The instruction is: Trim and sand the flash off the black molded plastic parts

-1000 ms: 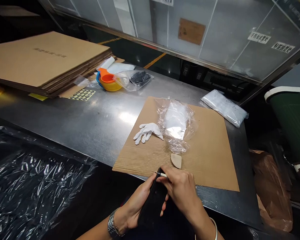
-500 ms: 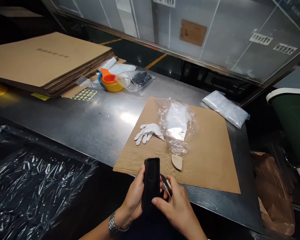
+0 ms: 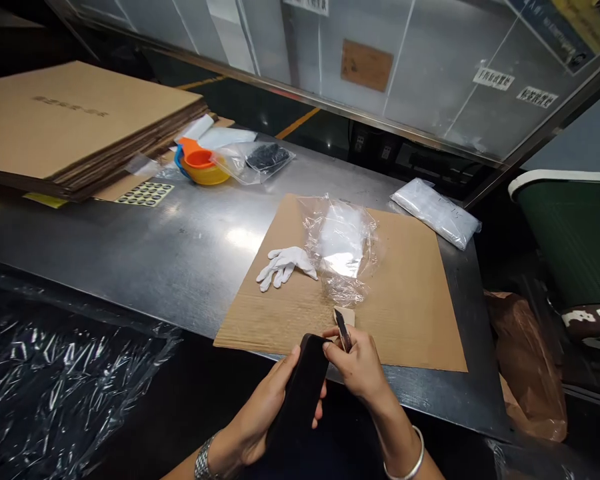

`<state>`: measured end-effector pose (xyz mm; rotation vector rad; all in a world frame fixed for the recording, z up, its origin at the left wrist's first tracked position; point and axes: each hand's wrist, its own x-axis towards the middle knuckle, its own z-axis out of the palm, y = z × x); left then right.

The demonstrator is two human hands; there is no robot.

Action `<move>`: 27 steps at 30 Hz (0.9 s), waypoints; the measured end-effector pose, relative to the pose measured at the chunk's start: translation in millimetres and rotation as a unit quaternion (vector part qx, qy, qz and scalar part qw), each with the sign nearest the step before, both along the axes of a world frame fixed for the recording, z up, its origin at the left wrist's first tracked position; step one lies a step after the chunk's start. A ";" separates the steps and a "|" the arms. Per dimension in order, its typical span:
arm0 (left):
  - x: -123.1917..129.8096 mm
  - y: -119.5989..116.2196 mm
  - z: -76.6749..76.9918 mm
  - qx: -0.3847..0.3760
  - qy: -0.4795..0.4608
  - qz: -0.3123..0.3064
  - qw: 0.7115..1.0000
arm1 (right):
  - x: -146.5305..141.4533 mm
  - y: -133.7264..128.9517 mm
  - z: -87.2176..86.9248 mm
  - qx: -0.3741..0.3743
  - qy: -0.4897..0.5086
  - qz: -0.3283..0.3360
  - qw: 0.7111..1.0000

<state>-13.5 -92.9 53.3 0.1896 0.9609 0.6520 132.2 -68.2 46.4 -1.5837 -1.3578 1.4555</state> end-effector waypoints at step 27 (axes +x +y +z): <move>-37.2 31.5 -13.9 0.029 -0.171 0.137 0.975 | 14.8 -11.8 5.7 0.148 -0.050 -0.017 0.988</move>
